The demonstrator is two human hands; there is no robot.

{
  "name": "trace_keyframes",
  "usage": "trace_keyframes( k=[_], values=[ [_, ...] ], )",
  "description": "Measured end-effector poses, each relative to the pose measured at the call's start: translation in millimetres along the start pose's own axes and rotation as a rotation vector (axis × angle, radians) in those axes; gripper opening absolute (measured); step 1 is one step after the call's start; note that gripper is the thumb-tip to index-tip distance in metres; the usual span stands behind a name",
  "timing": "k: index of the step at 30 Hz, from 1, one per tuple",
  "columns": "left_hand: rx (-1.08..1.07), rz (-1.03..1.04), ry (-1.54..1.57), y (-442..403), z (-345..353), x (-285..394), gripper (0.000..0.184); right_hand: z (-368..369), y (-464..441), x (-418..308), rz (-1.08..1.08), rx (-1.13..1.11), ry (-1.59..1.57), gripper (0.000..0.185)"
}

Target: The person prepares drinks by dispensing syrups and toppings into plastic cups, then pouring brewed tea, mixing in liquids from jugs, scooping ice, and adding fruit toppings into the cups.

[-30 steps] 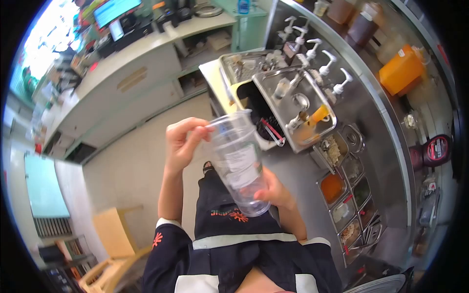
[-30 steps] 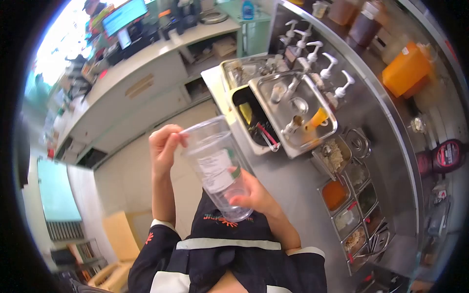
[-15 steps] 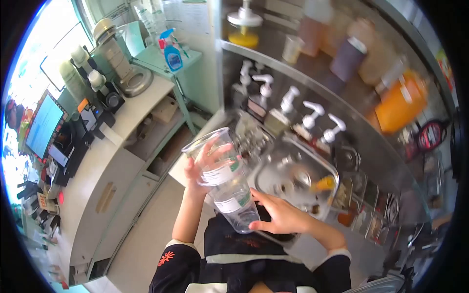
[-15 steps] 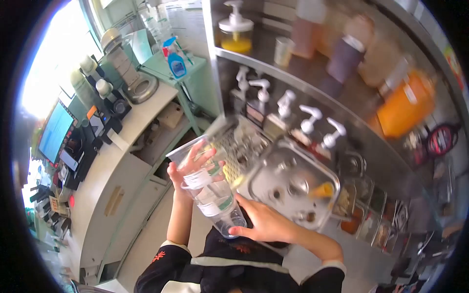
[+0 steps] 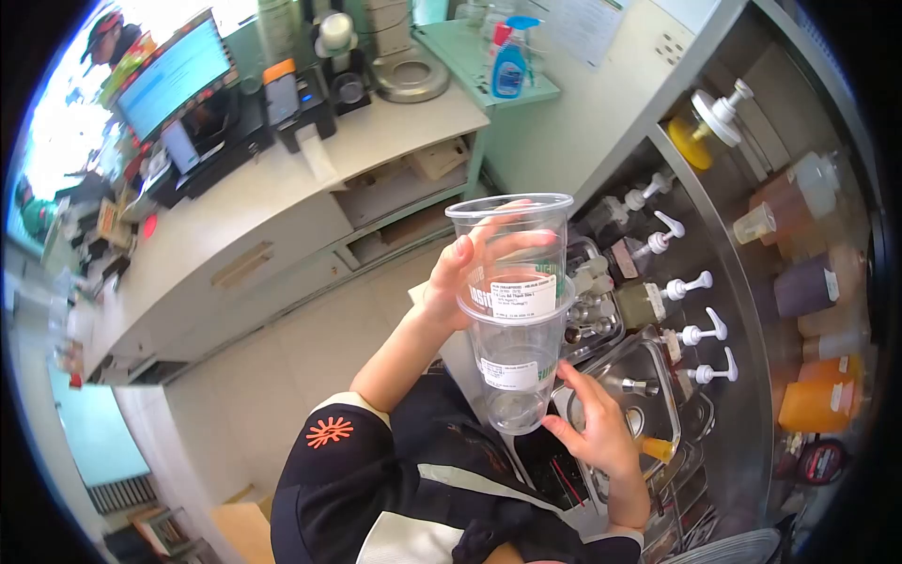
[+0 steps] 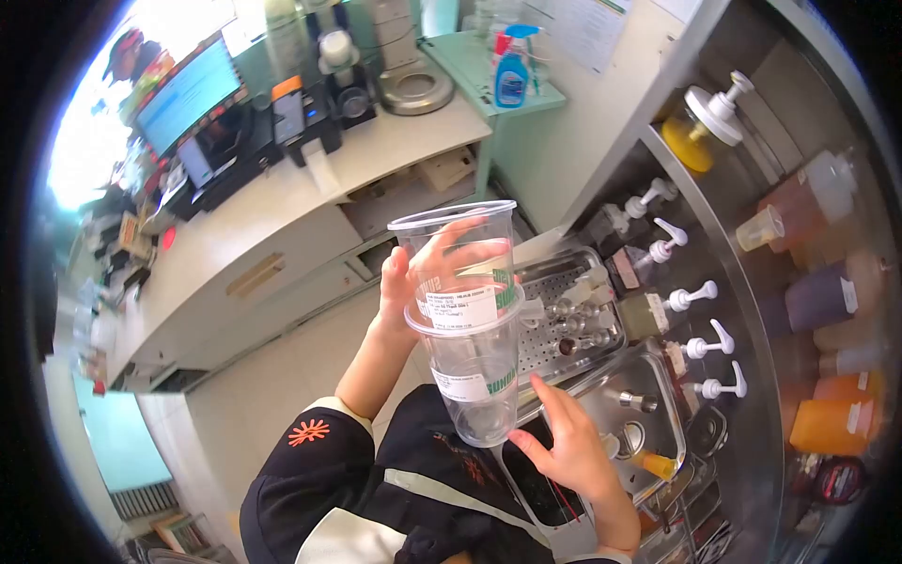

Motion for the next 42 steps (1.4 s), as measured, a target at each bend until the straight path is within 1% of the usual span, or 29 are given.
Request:
trace_keyframes(
  k=[2,3,5,6,8,10,11,13,15,16,17,19,21,23,24,25,26,27,28,30,31,33,34,36,37,39,40,41,42],
  values=[
    [-0.021,0.044,-0.07,29,5,9,0.096,12,15,-1,-0.079,-0.067,0.026,0.061],
    [0.01,0.083,-0.09,46,8,13,0.096,19,23,-2,-0.12,-0.101,0.031,0.061],
    [0.094,0.071,-0.163,85,15,18,0.097,34,38,-3,-0.168,-0.251,0.127,0.058],
    [0.148,0.048,-0.173,105,12,15,0.099,45,45,6,-0.245,-0.293,0.142,0.056],
    [0.14,0.032,-0.296,147,-3,11,0.097,63,60,10,-0.309,-0.438,0.142,0.054],
    [0.146,0.002,-0.47,190,-13,16,0.088,81,73,2,-0.339,-0.574,0.149,0.054],
    [0.198,-0.012,-0.558,214,-22,19,0.078,92,77,-9,-0.38,-0.611,0.1,0.051],
    [0.369,-0.051,-0.581,260,-37,35,0.076,126,76,-13,-0.05,-0.811,-0.167,0.046],
    [0.474,-0.018,-0.616,312,-61,55,0.075,172,66,-18,0.162,-0.772,-0.216,0.042],
    [0.561,-0.011,-0.642,341,-73,67,0.075,204,57,-14,0.05,-0.645,-0.068,0.042],
    [0.608,0.029,-0.654,370,-84,81,0.075,229,46,-22,-0.009,-0.579,0.1,0.045],
    [0.796,0.015,-0.625,430,-107,113,0.073,285,15,-28,-0.06,-0.539,0.464,0.05],
    [0.88,0.052,-0.694,494,-133,141,0.072,347,-23,-41,0.026,-0.63,0.537,0.056],
    [0.993,0.14,-0.725,554,-157,184,0.071,431,-76,-15,-0.103,-0.761,0.625,0.057],
    [1.085,0.136,-0.766,586,-161,206,0.071,473,-94,-35,-0.08,-0.846,0.708,0.057],
    [1.112,0.15,-0.757,615,-162,223,0.071,504,-108,-50,-0.051,-0.931,0.809,0.057],
    [1.186,0.223,-0.693,645,-160,237,0.072,540,-122,-74,-0.006,-1.074,0.873,0.056],
    [1.257,0.294,-0.636,674,-163,253,0.074,569,-138,-105,-0.023,-1.086,0.892,0.056],
    [1.28,0.303,-0.628,702,-167,262,0.074,597,-145,-138,0.048,-1.197,0.78,0.058],
    [1.457,0.438,-0.508,756,-176,271,0.077,641,-147,-203,-0.014,-1.271,0.713,0.057],
    [1.475,0.422,-0.498,780,-183,273,0.077,660,-152,-237,-0.169,-1.22,0.759,0.054],
    [1.576,0.554,-0.399,820,-202,275,0.08,710,-170,-282,-0.373,-1.164,0.78,0.052],
    [1.59,0.554,-0.395,834,-211,278,0.08,732,-179,-302,-0.378,-1.178,0.782,0.052],
    [1.631,0.645,-0.094,863,-231,283,0.089,782,-195,-344,-0.605,-1.167,0.726,0.053],
    [1.647,0.645,-0.093,884,-245,285,0.089,806,-201,-371,-0.611,-1.182,0.722,0.053],
    [1.603,0.946,0.156,937,-287,280,0.088,847,-212,-418,-0.624,-1.167,0.833,0.053],
    [1.698,1.062,0.185,962,-307,273,0.076,871,-221,-436,-0.721,-1.124,0.801,0.047],
    [1.692,1.088,0.16,972,-328,289,0.076,902,-240,-467,-0.751,-1.11,0.791,0.047],
    [1.686,1.393,0.302,978,-335,296,0.074,920,-247,-490,-0.852,-1.124,0.726,0.045]
  ],
)
Point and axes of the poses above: each hand's wrist, its own y-axis away from the middle knuckle, its own z-axis out of the palm, x = y × z, the point moved 1 cm from there along -y, towards the middle knuckle, and after that the axes turned 6 degrees about z, right-handed, at the moved point
